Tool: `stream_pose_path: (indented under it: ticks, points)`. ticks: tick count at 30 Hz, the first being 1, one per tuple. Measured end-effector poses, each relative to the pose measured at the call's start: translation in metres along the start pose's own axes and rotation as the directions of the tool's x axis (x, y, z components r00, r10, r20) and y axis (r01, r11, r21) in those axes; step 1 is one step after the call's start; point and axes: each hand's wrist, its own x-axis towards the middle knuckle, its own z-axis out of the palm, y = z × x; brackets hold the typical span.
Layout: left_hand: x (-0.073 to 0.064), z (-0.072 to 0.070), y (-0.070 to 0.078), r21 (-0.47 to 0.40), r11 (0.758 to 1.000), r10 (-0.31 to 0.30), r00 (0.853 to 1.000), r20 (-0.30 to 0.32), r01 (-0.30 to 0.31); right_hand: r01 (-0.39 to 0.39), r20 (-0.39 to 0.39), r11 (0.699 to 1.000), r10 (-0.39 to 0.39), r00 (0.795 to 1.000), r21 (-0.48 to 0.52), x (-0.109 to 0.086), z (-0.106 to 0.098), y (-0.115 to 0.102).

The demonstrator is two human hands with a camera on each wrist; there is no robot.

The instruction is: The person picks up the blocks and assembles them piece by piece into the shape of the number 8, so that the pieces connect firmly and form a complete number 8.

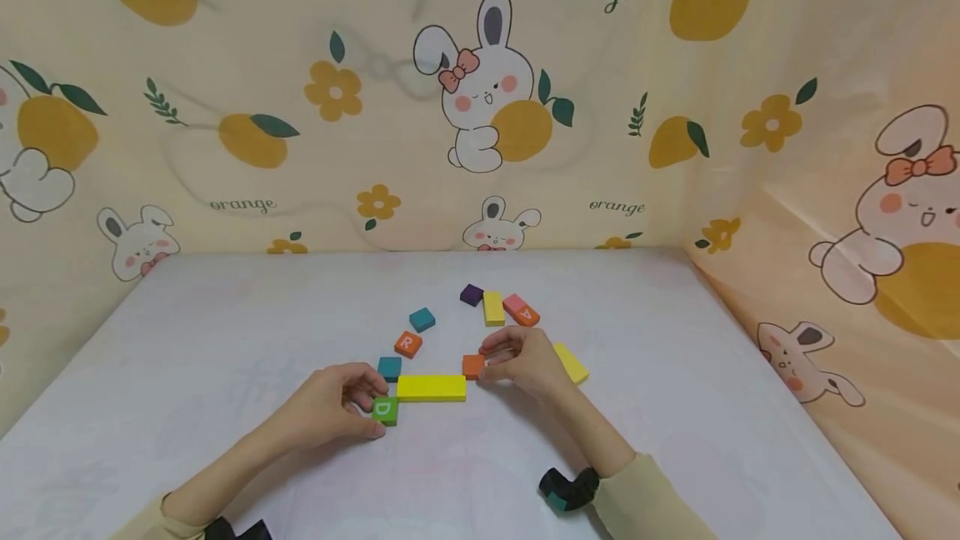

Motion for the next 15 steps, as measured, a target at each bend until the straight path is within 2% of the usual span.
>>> stream_pose_path:
  ticks: [7, 15]
  points:
    - [-0.0002, 0.0003, -0.0012, 0.000, 1.000, 0.003, 1.000, -0.003, -0.003, 0.007, 0.004, 1.000, -0.007, 1.000, 0.005, 0.0004, -0.0016, 0.0003]
    - [0.0002, 0.0008, -0.0002, 0.002, 1.000, 0.002, 1.000, -0.004, -0.002, -0.011, -0.032, 1.000, 0.011, 0.999, -0.020, -0.0005, -0.0063, -0.0029]
